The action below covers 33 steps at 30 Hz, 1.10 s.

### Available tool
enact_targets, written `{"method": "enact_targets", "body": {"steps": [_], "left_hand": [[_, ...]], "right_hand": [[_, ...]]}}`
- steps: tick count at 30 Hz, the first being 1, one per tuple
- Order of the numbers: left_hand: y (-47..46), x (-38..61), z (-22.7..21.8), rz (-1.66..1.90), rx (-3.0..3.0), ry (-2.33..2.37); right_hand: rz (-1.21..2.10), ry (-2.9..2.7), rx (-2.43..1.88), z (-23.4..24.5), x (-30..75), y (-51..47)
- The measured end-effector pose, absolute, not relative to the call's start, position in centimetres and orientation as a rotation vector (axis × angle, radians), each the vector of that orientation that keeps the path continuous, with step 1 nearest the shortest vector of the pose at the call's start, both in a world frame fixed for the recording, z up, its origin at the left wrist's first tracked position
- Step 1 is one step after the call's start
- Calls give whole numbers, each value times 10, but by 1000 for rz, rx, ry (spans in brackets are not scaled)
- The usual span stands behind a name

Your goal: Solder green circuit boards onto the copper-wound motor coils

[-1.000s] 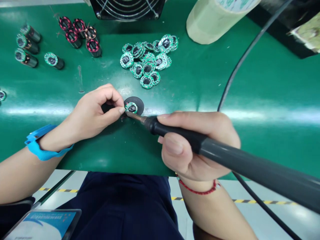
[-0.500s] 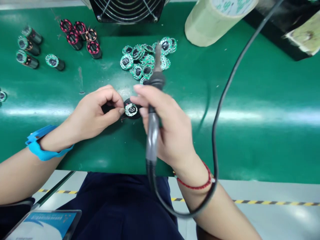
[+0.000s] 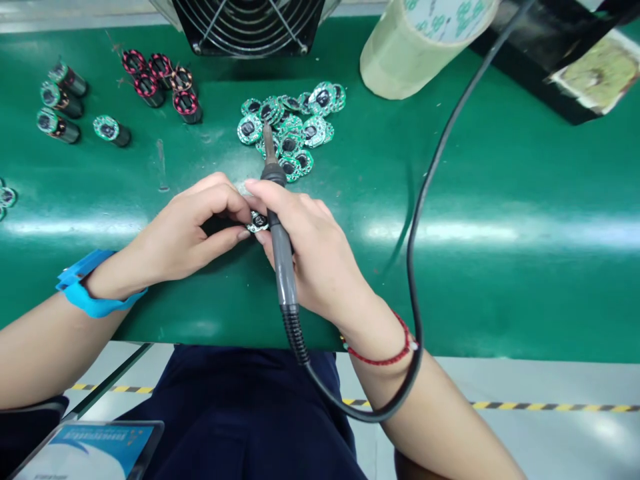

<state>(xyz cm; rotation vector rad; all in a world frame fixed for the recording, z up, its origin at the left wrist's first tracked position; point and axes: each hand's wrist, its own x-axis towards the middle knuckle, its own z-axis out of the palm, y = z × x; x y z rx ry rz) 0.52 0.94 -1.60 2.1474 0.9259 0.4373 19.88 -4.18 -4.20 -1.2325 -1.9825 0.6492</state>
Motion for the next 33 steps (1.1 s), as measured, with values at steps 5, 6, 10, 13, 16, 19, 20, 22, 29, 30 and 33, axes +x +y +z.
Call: {"method": "enact_targets", "body": {"steps": [5,6,10,13,16,19,20,22,29,30,33], "left_hand": [[6,11,-16,498,2086,960],[6,11,-16,518,2063,974],[4,13,-18,551,1987,1021],[4,13,-17,541,1971,1064],[4,12,-16,543,1958,1083],[4,11,-16,541,1943,1091],[4,11,-16,541,1940,1094],[4,10,-15,537,1938,1106],[4,12,-12,504,1952,1172],[4,12,-11,498,1956,1176],[5,13,-11,485,1974,1180]], "right_hand": [[538,-1964,-1178,-38,199,-43],[496,-1959,-1152,-37,199,-44],[342,-2020,-1082,-34,201,-47],[251,-2112,-1058,-33,203,-48],[148,-2142,-1078,-34,203,-48],[112,-2129,-1097,-36,204,-47],[129,-2130,-1104,-36,203,-47],[176,-2121,-1108,-35,203,-47],[386,-1779,-1173,-31,197,-51],[403,-1709,-1171,-31,196,-51],[439,-1544,-1139,-32,199,-54]]}}
